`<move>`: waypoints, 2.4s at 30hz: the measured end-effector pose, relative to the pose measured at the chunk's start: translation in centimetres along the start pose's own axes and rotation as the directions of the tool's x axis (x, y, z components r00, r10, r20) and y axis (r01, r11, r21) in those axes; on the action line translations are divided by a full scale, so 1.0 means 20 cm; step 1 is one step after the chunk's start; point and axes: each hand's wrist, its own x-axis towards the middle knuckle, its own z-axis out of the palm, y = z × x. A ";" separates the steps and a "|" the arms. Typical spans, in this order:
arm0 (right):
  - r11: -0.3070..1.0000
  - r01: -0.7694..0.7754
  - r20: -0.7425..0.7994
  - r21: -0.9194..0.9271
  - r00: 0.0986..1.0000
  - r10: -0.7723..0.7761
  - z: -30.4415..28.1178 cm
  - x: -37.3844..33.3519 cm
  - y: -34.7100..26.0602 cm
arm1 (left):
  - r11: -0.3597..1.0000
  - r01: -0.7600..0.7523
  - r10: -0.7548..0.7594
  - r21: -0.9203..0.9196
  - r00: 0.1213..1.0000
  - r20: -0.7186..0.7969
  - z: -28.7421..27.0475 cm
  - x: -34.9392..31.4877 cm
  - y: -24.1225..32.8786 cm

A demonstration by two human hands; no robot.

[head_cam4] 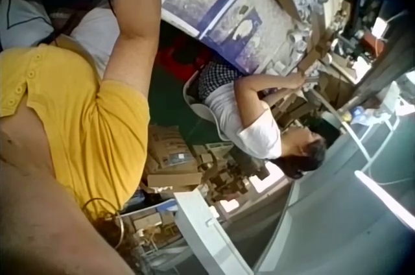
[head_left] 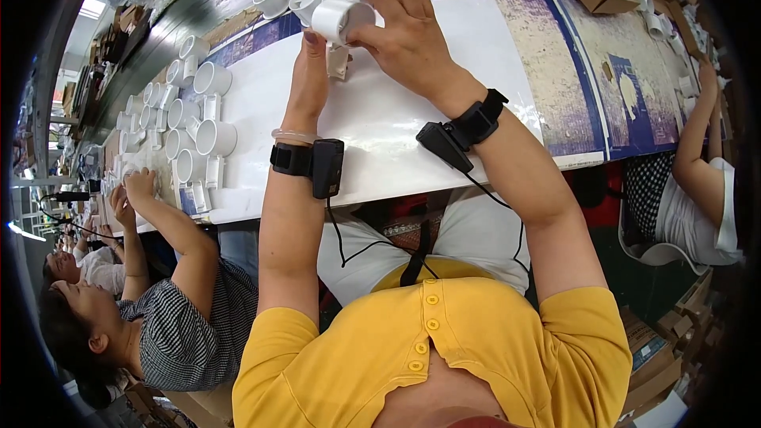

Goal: The person threads wires through a housing, presses a fan into it, and then threads the wires through a base before pressing the housing onto the base.

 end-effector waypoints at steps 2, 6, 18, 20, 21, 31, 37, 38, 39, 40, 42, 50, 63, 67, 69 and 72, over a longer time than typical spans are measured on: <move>0.999 -0.023 0.017 0.048 1.000 0.022 0.02 -0.01 0.00 | 0.999 0.050 -0.050 -0.013 0.999 0.010 0.00 0.00 0.01; 0.975 -0.106 0.081 0.194 0.992 0.091 0.04 -0.03 0.08 | 0.997 0.076 -0.076 0.012 0.997 -0.003 0.03 0.00 0.01; 0.931 -0.057 0.219 0.361 0.975 -0.026 -0.03 -0.04 0.12 | 0.993 0.100 -0.100 0.059 0.995 -0.002 0.03 -0.02 0.04; 0.937 -0.032 0.188 0.348 0.981 -0.036 -0.01 -0.03 0.13 | 0.992 0.103 -0.105 0.068 0.994 0.030 0.03 -0.01 0.02; 0.937 -0.031 0.189 0.349 0.981 -0.038 -0.01 -0.03 0.14 | 0.992 0.105 -0.108 0.072 0.993 0.046 0.03 -0.01 0.02; 0.821 -0.522 0.590 0.232 0.746 0.307 -0.07 -0.02 0.15 | 0.995 -0.103 0.103 0.000 0.995 -0.004 0.04 -0.01 0.03; 0.832 -0.522 0.636 0.187 0.710 0.303 -0.03 -0.02 0.16 | 0.998 -0.068 0.068 -0.007 0.998 -0.014 0.05 -0.01 0.04; 0.818 -0.540 0.645 0.198 0.700 0.306 -0.02 -0.02 0.15 | 0.998 -0.068 0.068 -0.006 0.998 -0.011 0.05 -0.01 0.03; 0.803 -0.558 0.654 0.209 0.690 0.310 -0.02 -0.02 0.15 | 0.993 -0.113 0.114 0.031 0.993 -0.021 0.04 0.00 0.01; 0.787 -0.576 0.663 0.220 0.680 0.312 -0.01 -0.01 0.14 | 0.985 -0.158 0.160 0.068 0.987 -0.028 0.04 0.00 -0.01; 0.720 -0.637 0.674 0.276 0.662 0.327 0.00 -0.02 0.14 | 0.973 -0.205 0.209 0.106 0.977 -0.032 0.05 0.01 0.00; 0.223 -0.895 0.819 0.387 0.444 0.363 0.01 -0.01 0.11 | 0.967 -0.110 0.150 0.228 0.974 -0.170 0.07 0.00 0.02; 0.052 -0.822 0.658 0.567 0.491 0.570 0.05 -0.05 0.06 | 0.965 -0.035 0.113 0.260 0.950 -0.290 0.05 0.02 -0.02; 0.424 -0.728 0.476 0.539 0.679 0.560 0.05 -0.05 0.04 | 0.976 0.001 0.058 0.217 0.962 -0.265 0.03 0.03 -0.04; 0.571 -0.660 0.411 0.489 0.751 0.516 0.05 -0.05 0.03 | 0.985 -0.013 0.052 0.170 0.973 -0.224 0.02 0.03 -0.04; 0.809 -0.498 0.266 0.311 0.863 0.430 0.04 -0.04 0.03 | 0.988 -0.094 0.106 0.121 0.990 -0.097 0.02 0.02 -0.02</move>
